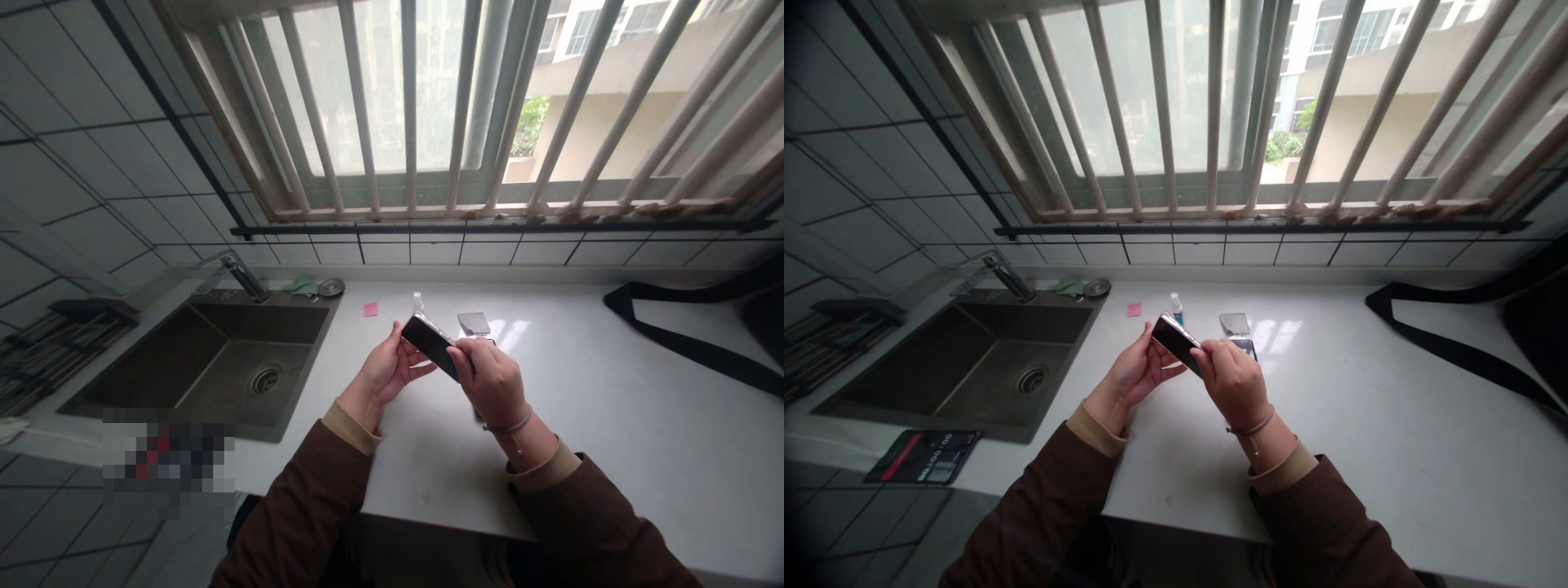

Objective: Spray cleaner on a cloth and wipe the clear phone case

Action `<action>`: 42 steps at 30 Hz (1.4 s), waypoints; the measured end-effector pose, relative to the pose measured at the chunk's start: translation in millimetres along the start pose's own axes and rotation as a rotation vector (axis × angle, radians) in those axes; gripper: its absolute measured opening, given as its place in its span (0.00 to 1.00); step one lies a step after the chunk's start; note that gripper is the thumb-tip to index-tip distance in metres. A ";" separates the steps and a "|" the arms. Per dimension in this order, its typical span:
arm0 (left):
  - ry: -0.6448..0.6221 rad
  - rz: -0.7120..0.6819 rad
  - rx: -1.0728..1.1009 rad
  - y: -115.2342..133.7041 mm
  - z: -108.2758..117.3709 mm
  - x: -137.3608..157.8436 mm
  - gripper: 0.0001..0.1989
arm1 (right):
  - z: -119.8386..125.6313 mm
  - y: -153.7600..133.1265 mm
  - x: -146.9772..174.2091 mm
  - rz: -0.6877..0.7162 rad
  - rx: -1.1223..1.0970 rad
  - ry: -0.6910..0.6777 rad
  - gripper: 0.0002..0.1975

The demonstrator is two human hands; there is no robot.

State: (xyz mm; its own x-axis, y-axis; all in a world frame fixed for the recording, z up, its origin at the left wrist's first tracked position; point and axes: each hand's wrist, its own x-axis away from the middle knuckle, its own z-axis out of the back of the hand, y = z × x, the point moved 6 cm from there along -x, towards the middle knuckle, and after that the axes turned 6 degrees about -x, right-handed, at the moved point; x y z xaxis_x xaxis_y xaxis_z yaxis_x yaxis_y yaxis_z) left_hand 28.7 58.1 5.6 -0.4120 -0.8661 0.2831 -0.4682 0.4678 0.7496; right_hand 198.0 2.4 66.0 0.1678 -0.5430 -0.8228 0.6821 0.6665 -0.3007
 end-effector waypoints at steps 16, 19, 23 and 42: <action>0.027 -0.362 -0.259 7.9 -7.8 8.0 0.35 | -20.4 46.0 11.9 -0.604 -0.260 -0.143 0.21; 0.030 -0.335 -0.338 5.7 -10.1 9.8 0.31 | -27.1 46.3 15.2 -0.622 -0.227 -0.202 0.20; 0.031 -0.260 -0.349 -4.4 -13.2 8.5 0.29 | -31.8 31.7 12.4 -0.468 -0.190 -0.267 0.29; 0.175 -0.313 -0.631 8.3 -4.6 10.3 0.23 | -13.7 16.2 7.6 -0.519 -0.574 0.021 0.29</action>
State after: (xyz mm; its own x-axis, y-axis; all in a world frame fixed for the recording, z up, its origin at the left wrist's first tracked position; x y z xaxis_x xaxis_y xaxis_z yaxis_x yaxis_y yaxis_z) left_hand 24.3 52.3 17.5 -0.1764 -0.9830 0.0508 0.0186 0.0483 0.9987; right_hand 200.6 16.1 48.3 -0.0904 -0.8522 -0.5154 0.1926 0.4928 -0.8486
